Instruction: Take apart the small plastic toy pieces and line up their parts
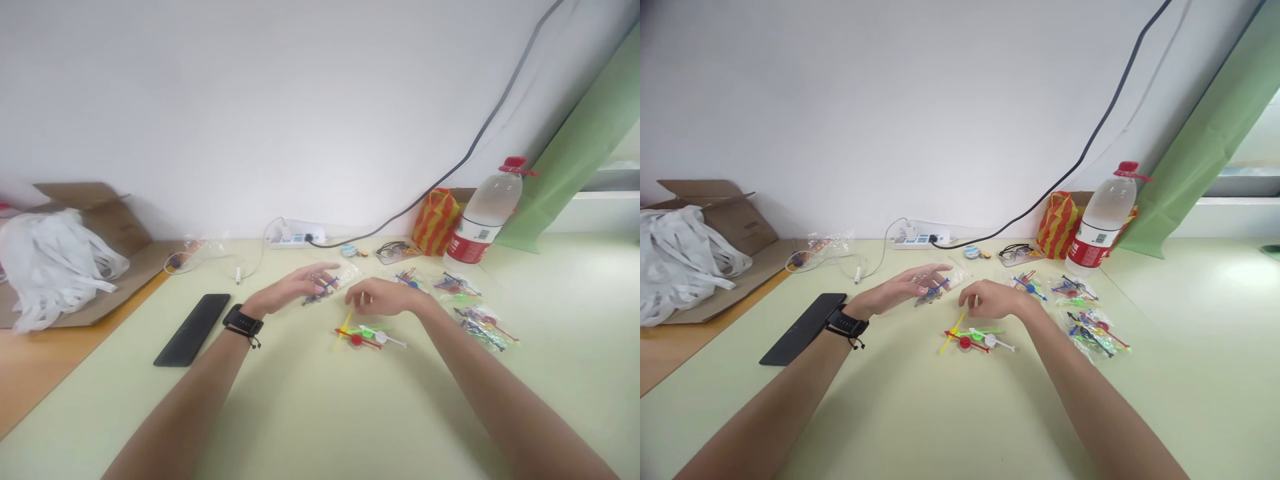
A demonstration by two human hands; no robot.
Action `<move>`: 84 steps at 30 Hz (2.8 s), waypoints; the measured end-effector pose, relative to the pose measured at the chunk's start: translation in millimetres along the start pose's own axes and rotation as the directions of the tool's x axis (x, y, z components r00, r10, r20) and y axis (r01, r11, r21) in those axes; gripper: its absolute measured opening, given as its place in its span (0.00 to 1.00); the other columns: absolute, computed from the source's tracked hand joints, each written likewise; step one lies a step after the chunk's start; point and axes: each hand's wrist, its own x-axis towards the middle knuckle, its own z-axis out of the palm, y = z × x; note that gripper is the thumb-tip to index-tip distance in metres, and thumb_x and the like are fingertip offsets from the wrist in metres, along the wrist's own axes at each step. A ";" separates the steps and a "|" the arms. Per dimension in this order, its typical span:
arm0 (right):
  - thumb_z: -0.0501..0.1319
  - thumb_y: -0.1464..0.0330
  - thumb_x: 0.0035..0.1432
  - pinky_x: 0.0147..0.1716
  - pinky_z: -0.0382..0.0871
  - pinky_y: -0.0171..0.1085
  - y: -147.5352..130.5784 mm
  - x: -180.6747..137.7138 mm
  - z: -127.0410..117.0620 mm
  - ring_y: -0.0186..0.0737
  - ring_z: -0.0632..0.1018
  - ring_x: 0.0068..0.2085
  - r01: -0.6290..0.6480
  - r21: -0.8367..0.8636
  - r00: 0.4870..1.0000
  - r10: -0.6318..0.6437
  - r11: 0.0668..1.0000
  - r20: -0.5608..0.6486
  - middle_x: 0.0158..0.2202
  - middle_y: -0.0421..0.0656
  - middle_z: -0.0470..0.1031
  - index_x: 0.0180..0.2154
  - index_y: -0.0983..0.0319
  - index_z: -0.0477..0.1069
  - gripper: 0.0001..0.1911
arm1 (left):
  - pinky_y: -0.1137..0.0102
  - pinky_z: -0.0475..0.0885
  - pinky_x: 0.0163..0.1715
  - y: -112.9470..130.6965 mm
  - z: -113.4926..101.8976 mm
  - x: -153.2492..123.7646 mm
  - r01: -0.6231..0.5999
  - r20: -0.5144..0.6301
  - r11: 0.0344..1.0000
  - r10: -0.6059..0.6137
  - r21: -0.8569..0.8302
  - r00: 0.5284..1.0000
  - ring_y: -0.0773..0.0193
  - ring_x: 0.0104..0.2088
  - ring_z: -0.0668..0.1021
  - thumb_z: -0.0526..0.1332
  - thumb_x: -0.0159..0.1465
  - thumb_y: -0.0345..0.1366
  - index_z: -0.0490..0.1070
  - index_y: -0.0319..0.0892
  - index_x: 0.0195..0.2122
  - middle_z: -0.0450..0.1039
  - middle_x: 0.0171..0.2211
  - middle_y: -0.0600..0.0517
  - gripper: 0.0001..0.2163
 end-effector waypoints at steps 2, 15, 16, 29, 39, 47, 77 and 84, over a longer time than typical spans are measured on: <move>0.65 0.73 0.55 0.35 0.71 0.34 -4.8 6.5 8.7 0.40 0.80 0.37 0.030 0.042 0.998 -0.032 0.999 0.045 0.40 0.44 0.82 0.44 0.60 0.81 0.14 | 0.61 0.68 0.51 -1.0 -0.7 0.1 0.003 -0.005 1.000 -0.003 -0.008 1.000 0.53 0.52 0.74 0.62 0.66 0.41 0.64 0.48 0.68 0.73 0.56 0.43 0.28; 0.59 0.68 0.62 0.36 0.71 0.37 2.5 -11.6 -24.9 0.41 0.78 0.37 0.030 0.030 0.977 -0.023 0.999 -0.210 0.39 0.45 0.80 0.38 0.61 0.76 0.07 | 0.60 0.68 0.50 -3.9 -7.0 0.2 -0.010 0.005 0.994 0.011 -0.109 1.000 0.52 0.50 0.75 0.62 0.66 0.40 0.59 0.47 0.71 0.73 0.57 0.40 0.32; 0.59 0.67 0.63 0.36 0.71 0.37 3.6 -15.4 -29.6 0.41 0.78 0.37 0.008 0.023 0.966 -0.002 1.000 -0.260 0.39 0.45 0.80 0.37 0.61 0.76 0.07 | 0.60 0.67 0.51 -5.1 -7.4 0.1 -0.013 0.008 0.992 0.014 -0.128 1.000 0.52 0.51 0.74 0.62 0.66 0.40 0.57 0.47 0.72 0.73 0.57 0.40 0.33; 0.68 0.61 0.59 0.30 0.69 0.37 -31.1 -47.9 -59.7 0.35 0.72 0.29 0.155 0.393 0.678 0.191 0.906 -0.710 0.33 0.42 0.74 0.39 0.60 0.77 0.10 | 0.60 0.66 0.52 -4.6 -0.9 1.6 0.027 0.044 0.997 -0.024 -0.072 0.999 0.55 0.48 0.73 0.60 0.66 0.41 0.55 0.47 0.73 0.72 0.59 0.42 0.34; 0.68 0.66 0.54 0.32 0.68 0.35 -26.1 -18.6 -44.0 0.39 0.77 0.35 0.327 0.416 0.526 0.202 0.849 -0.826 0.33 0.42 0.77 0.36 0.60 0.77 0.06 | 0.64 0.65 0.47 0.4 1.2 1.0 0.053 0.090 0.998 -0.050 -0.034 0.995 0.56 0.51 0.72 0.61 0.66 0.37 0.53 0.51 0.73 0.71 0.60 0.44 0.35; 0.68 0.66 0.55 0.39 0.71 0.39 -37.9 -12.1 -30.7 0.41 0.79 0.37 0.242 0.414 0.703 0.135 0.877 -0.698 0.36 0.44 0.82 0.35 0.61 0.78 0.06 | 0.62 0.66 0.51 2.3 4.5 1.7 0.052 0.051 0.998 -0.051 -0.029 0.997 0.55 0.53 0.73 0.63 0.65 0.39 0.54 0.51 0.73 0.73 0.58 0.45 0.35; 0.59 0.75 0.56 0.56 0.65 0.45 -52.7 -11.9 -23.6 0.46 0.78 0.51 0.296 0.137 0.733 -0.133 0.945 -0.667 0.45 0.44 0.80 0.30 0.58 0.73 0.08 | 0.64 0.70 0.43 -17.8 19.5 8.5 0.147 0.188 0.934 -0.089 -0.325 0.978 0.53 0.43 0.78 0.57 0.66 0.63 0.74 0.42 0.57 0.79 0.44 0.41 0.31; 0.58 0.66 0.64 0.47 0.71 0.41 -28.8 -12.3 -28.8 0.45 0.76 0.51 0.094 0.227 0.702 0.098 0.969 -0.706 0.52 0.45 0.76 0.46 0.56 0.73 0.10 | 0.68 0.72 0.40 -30.7 14.2 11.4 0.078 -0.091 0.966 -0.103 -0.249 0.991 0.61 0.39 0.78 0.71 0.62 0.48 0.78 0.40 0.47 0.78 0.42 0.44 0.18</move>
